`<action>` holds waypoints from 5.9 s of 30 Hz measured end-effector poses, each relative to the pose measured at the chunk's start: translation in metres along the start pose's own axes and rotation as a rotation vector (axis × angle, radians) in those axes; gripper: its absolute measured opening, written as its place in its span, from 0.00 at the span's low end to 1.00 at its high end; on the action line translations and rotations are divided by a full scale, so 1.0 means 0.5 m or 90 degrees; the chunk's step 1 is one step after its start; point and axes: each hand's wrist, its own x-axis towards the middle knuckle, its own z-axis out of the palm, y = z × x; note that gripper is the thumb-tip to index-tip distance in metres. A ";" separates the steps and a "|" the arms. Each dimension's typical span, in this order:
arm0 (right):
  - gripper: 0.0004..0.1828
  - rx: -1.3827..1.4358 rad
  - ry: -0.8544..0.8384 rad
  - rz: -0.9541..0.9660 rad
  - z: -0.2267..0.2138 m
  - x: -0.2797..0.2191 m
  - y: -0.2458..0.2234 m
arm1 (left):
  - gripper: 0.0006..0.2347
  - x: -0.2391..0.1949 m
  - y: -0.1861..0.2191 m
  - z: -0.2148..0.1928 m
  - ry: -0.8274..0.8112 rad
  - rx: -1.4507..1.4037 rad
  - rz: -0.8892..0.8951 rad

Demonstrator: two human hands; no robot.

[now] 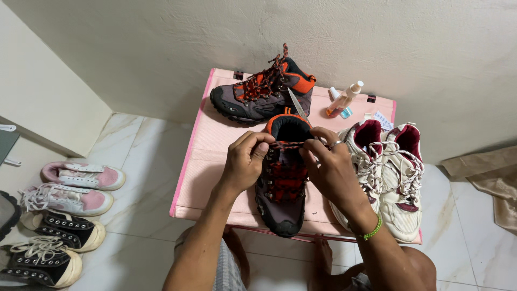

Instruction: The person uses scissors to cut the shoelaces of a hiking boot placed on a pink suitcase. They then pull the cut laces out of the boot's eyelets and place the scissors on the suitcase.

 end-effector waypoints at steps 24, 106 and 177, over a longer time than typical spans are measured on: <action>0.04 0.077 0.003 -0.081 0.029 0.041 -0.031 | 0.16 -0.068 -0.036 0.091 0.104 0.226 0.029; 0.17 -0.029 0.005 0.149 0.029 -0.039 -0.014 | 0.16 -0.016 0.039 0.015 0.001 0.269 0.115; 0.05 0.089 -0.056 0.078 -0.007 -0.060 0.035 | 0.01 -0.035 -0.032 -0.059 -0.009 0.361 0.118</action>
